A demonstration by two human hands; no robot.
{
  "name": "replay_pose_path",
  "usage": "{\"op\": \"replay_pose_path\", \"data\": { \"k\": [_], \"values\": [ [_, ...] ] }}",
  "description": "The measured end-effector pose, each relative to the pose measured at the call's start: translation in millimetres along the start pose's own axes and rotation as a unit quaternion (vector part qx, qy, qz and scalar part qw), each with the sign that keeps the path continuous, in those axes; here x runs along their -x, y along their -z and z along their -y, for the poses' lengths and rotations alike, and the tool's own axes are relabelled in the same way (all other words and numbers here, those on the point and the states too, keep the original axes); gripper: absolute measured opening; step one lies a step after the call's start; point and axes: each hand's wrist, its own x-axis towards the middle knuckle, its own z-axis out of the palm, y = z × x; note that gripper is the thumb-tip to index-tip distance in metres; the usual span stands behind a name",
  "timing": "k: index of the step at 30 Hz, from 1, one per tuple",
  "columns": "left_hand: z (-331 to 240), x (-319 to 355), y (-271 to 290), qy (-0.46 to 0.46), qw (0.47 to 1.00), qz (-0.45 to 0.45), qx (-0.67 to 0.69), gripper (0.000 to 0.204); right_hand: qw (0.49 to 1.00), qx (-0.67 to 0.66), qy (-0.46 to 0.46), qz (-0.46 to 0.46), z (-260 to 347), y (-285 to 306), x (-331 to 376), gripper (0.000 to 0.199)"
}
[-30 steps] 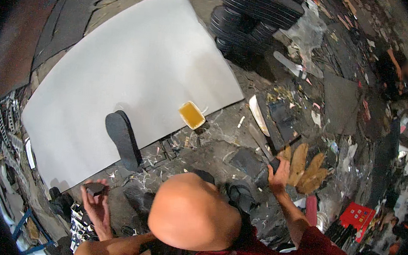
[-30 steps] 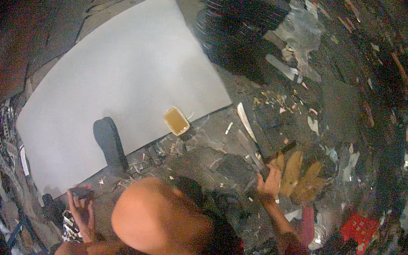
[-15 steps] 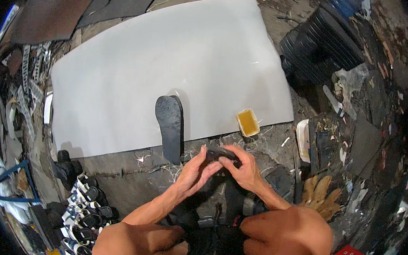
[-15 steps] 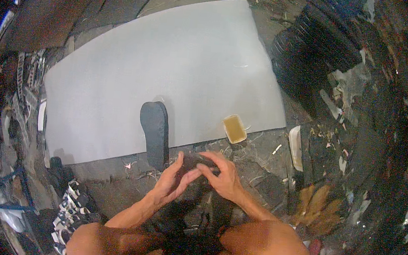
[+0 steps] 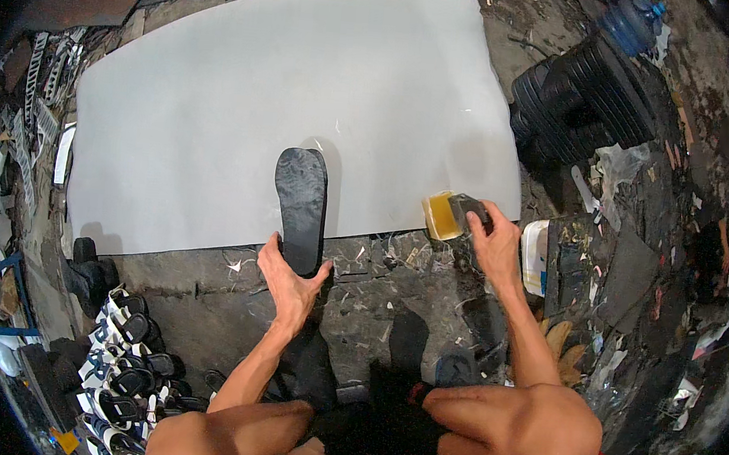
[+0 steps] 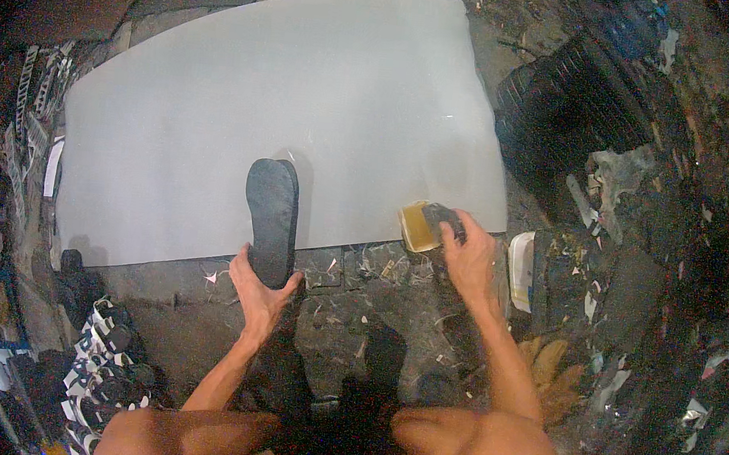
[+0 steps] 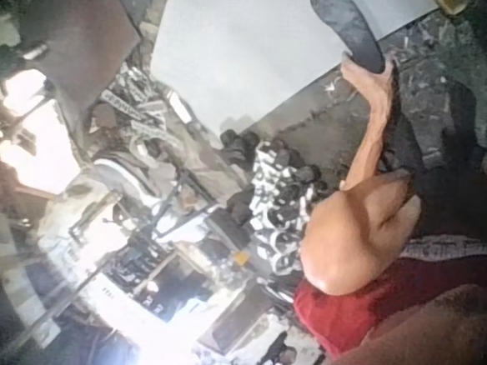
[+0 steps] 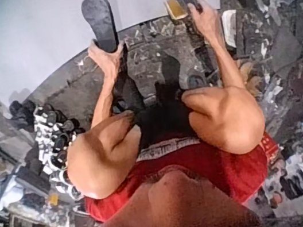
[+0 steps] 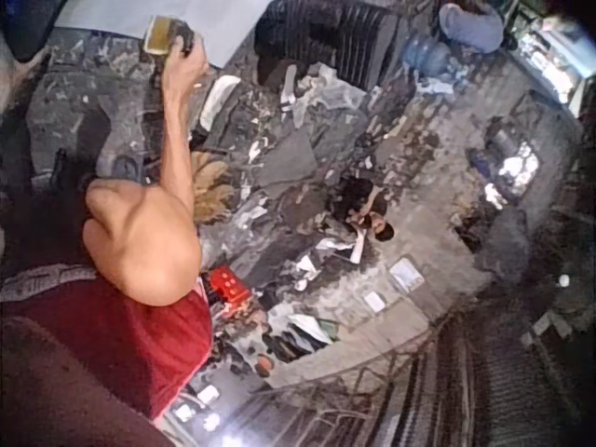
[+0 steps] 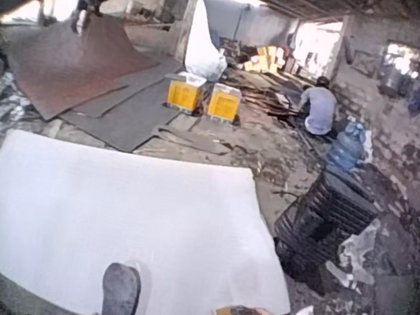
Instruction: The person sits on the floor and applies a yellowish substance from a small container onto the soles of black slipper-style footwear using a brush. They handle the items one at a time, spreading the substance across each sole and placing the treated items on a white sheet nearby.
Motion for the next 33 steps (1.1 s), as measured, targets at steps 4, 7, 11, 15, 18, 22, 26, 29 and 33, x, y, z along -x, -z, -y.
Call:
{"op": "replay_pose_path", "data": {
  "k": [4,7,11,15,18,22,26,29,33],
  "values": [
    [16.3,-2.9,-17.8,-0.022,0.999,-0.011,-0.028,0.106,0.999,0.042,0.023,0.0,-4.2,-23.9,4.7,0.028],
    [24.8,-4.9,-20.8,-0.026,0.999,-0.012,-0.043,0.101,0.995,0.088,0.046,-0.011,-8.8,-39.4,6.6,0.028],
    [21.1,-4.7,-20.4,-0.008,0.999,-0.017,-0.031,0.094,0.993,0.09,0.066,-0.025,-10.6,-52.8,9.0,0.031],
    [14.6,-5.3,-25.4,0.0,1.0,-0.024,-0.01,0.092,0.988,0.124,0.079,-0.042,-33.7,-63.4,7.6,0.035],
    [14.3,-6.5,-19.8,-0.007,1.0,-0.014,-0.01,0.092,0.996,0.008,-0.074,-0.052,-43.1,-59.0,7.0,0.039],
    [16.9,-4.7,-16.4,-0.009,1.0,-0.011,-0.001,0.094,0.904,-0.331,-0.268,0.017,-43.8,-22.5,12.8,0.041],
    [22.5,2.7,-19.4,-0.022,1.0,-0.004,0.005,0.095,0.883,-0.296,-0.358,0.061,-66.1,-31.9,52.9,0.047],
    [19.5,8.6,-15.4,-0.012,1.0,0.014,0.02,0.094,0.863,-0.353,-0.356,0.052,-75.5,-30.0,62.2,0.057],
    [23.0,18.1,-16.8,-0.011,0.999,0.031,0.034,0.098,0.893,-0.285,-0.339,0.077,-78.7,-25.7,61.8,0.055]
  ]
}}
